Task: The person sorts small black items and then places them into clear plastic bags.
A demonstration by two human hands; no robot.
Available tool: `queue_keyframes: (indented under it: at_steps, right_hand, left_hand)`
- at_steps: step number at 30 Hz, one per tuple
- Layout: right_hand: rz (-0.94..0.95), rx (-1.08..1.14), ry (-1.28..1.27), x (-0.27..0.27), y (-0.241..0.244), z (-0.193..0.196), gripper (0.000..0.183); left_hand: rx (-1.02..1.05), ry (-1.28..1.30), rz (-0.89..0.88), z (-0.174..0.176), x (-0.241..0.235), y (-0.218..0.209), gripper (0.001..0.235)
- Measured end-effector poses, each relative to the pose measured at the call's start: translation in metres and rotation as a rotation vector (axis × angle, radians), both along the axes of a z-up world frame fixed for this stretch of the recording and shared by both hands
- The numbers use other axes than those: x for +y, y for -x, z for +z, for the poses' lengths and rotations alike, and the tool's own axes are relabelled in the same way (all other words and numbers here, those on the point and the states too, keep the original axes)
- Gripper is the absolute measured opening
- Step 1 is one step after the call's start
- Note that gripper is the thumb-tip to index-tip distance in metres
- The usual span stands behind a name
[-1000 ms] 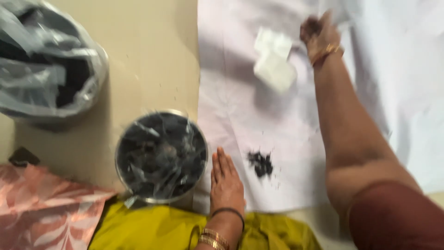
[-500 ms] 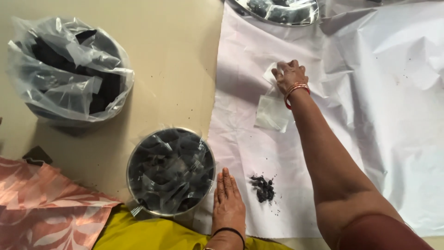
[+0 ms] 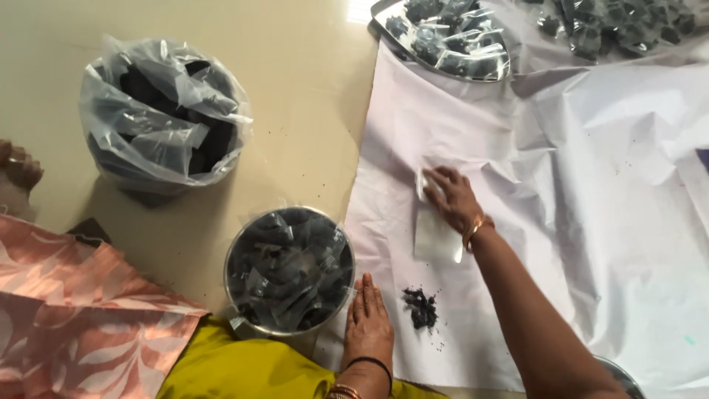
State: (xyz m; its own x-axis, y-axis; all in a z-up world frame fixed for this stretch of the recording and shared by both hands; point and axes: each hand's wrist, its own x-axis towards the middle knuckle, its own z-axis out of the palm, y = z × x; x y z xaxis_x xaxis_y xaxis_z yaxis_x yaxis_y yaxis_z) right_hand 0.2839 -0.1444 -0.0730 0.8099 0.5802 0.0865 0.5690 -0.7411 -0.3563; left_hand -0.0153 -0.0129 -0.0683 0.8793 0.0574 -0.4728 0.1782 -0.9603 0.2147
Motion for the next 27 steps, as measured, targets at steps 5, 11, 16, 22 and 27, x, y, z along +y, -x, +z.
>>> queue_keyframes:
  at_steps: [5,11,16,22,27]
  right_hand:
    - [0.006,0.084,-0.057,-0.017,0.051,0.022,0.058]
    - [0.113,-0.144,0.009,-0.008,0.053,0.035,0.058]
    - [0.207,-0.147,0.198,-0.004,0.081,0.014,0.064]
    - [0.144,-0.069,0.242,-0.041,0.136,0.021,0.065]
    - [0.045,0.017,0.269,-0.104,0.129,-0.011,0.058]
  left_hand:
    - [0.08,0.04,-0.011,0.018,0.007,-0.003,0.077]
    - [0.25,0.054,-0.034,0.054,0.018,-0.007,0.086]
    - [0.154,-0.063,0.011,0.021,0.004,0.011,0.076]
    - [0.092,-0.131,0.071,-0.024,-0.007,0.023,0.067]
    - [0.065,-0.021,0.163,-0.003,-0.001,0.025,0.069]
